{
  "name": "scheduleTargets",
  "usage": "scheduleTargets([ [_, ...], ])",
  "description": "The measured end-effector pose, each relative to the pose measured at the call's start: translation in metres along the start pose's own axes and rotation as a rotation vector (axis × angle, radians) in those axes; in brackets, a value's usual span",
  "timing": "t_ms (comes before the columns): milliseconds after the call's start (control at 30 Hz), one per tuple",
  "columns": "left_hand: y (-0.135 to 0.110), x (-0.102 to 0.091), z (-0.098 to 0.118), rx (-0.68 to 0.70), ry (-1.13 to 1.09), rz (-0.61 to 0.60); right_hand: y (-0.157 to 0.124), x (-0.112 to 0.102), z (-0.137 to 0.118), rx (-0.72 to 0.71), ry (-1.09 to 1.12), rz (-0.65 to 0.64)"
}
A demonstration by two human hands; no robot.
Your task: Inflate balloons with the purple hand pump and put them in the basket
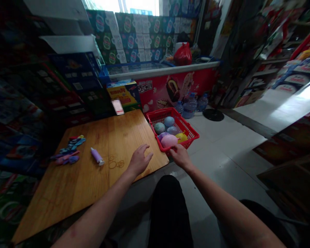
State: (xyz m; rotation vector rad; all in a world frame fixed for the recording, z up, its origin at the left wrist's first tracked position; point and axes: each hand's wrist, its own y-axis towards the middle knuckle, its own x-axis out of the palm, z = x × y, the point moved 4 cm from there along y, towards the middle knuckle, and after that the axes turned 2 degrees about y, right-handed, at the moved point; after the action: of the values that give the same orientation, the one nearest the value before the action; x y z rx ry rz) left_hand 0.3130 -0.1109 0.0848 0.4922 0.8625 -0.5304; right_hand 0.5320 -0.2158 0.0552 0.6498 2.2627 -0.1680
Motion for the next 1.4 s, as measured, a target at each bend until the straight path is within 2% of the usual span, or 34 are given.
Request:
scheduleTargets([
  [167,-0.077,-0.04,-0.028,-0.099,-0.027,0.093,-0.087,0.022,-0.033,-0.067,0.041,-0.092],
  [233,-0.111,-0.054,-0.049,-0.147,-0.021,0.107,-0.122,0.035,-0.038,-0.085,0.026,-0.139],
  [300,-0.147,-0.064,-0.074,-0.2,-0.003,0.112,-0.151,0.05,-0.041,-0.134,-0.105,-0.2],
  [367,-0.183,-0.075,-0.102,-0.259,0.031,0.136,-0.171,0.06,-0.042,-0.191,-0.245,-0.189],
  [500,-0.255,-0.102,-0.153,-0.348,0.143,0.186,-0.184,0.07,-0.045,-0.182,-0.354,-0.148],
  [600,-0.308,-0.126,-0.181,-0.429,0.332,0.179,-0.186,0.073,-0.048,-0.176,-0.383,-0.128],
  [700,-0.36,-0.147,-0.2,-0.589,0.557,0.153,-0.19,0.076,-0.049,-0.179,-0.419,-0.115],
  [800,-0.401,-0.157,-0.206,-0.7,0.638,0.151,-0.196,0.073,-0.05,-0.161,-0.452,-0.089],
  [900,-0.424,-0.156,-0.203,-0.727,0.642,0.17,-0.203,0.062,-0.056,-0.178,-0.466,-0.041],
  [1033,-0.43,-0.15,-0.198,-0.765,0.639,0.181,-0.214,0.052,-0.062,-0.257,-0.492,-0.05],
  [1133,-0.428,-0.148,-0.2,-0.781,0.622,0.185,-0.222,0.059,-0.054,-0.243,-0.55,-0.098],
  [1267,-0.426,-0.146,-0.198,-0.777,0.632,0.208,-0.225,0.073,-0.046,-0.165,-0.597,-0.049],
  [1400,-0.409,-0.136,-0.176,-0.692,0.53,0.239,-0.225,0.081,-0.049,-0.173,-0.612,-0.027],
])
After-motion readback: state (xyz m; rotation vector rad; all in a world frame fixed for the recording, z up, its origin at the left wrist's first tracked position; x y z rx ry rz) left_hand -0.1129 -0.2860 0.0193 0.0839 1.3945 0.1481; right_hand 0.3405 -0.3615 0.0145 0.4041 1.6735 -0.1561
